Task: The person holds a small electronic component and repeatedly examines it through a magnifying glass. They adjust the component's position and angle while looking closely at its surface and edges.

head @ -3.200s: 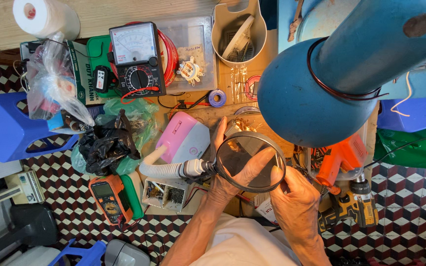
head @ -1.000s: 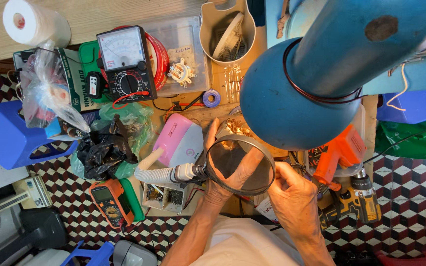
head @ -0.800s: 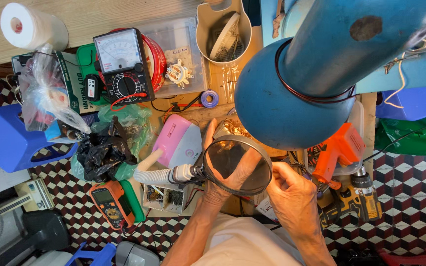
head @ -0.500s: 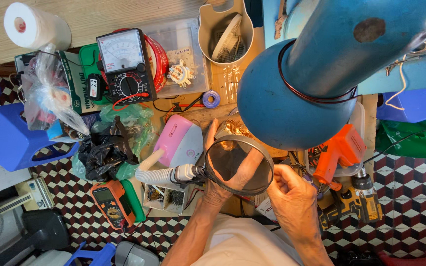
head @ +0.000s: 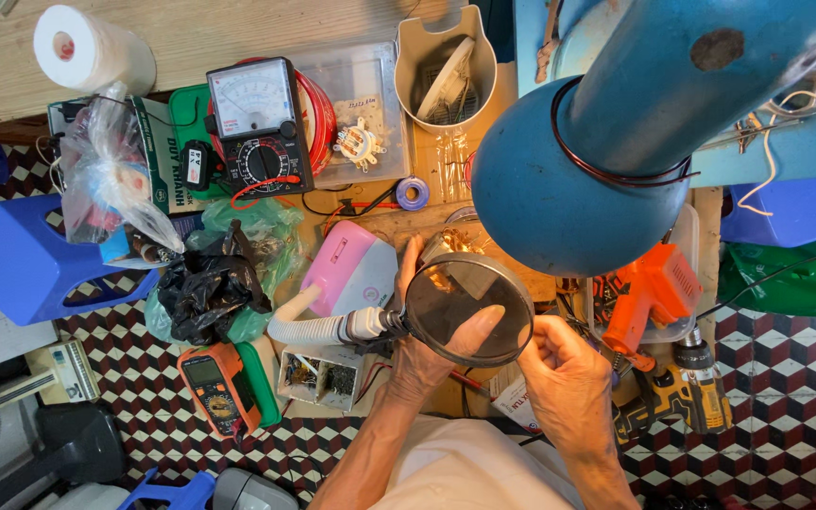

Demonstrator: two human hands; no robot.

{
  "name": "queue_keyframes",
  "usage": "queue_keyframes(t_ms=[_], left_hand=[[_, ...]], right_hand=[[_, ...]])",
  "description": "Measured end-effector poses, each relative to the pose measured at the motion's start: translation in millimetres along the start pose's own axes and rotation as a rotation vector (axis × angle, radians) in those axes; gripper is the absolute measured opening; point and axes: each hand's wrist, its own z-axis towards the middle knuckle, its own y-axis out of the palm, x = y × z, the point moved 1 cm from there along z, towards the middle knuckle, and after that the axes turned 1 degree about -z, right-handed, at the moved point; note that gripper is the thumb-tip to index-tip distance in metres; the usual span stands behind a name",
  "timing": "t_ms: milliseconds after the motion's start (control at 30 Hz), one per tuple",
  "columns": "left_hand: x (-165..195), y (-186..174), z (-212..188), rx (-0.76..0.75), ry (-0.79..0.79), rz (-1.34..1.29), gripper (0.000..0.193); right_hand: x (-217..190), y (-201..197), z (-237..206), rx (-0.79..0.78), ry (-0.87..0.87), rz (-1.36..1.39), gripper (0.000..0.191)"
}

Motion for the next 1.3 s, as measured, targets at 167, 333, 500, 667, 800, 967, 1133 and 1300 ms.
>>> queue_keyframes(t_ms=[167,333,500,667,800,967,1133,1300], left_hand=[[3,0,1,-0.020,0.045,0.089,0.111],[21,-6,3,-0.066,0.655,0.830,0.073],[25,-7,5,-0.104,0.595,0.793,0.061],[24,-8,6,-0.106,0.625,0.854,0.059],[21,-8,7,-0.121,0.640,0.870,0.054],[17,-7,3,-0.078,0.661,0.845,0.054],[8,-6,1,-0.049,0.670,0.746,0.055],[5,-9,2,-0.066,0.672,0.837,0.058]], right_hand=[[3,-2,1,-0.022,0.025,0.112,0.016],[8,-2,2,-0.035,0.041,0.157,0.018],[12,0,4,-0.048,0.075,0.200,0.018],[13,-2,8,-0.119,0.231,0.421,0.021],[7,-1,3,-0.036,0.064,0.186,0.018],[4,2,3,-0.061,0.037,0.205,0.018],[11,2,5,-0.121,0.189,0.422,0.019],[16,-1,12,-0.244,0.342,0.715,0.022]])
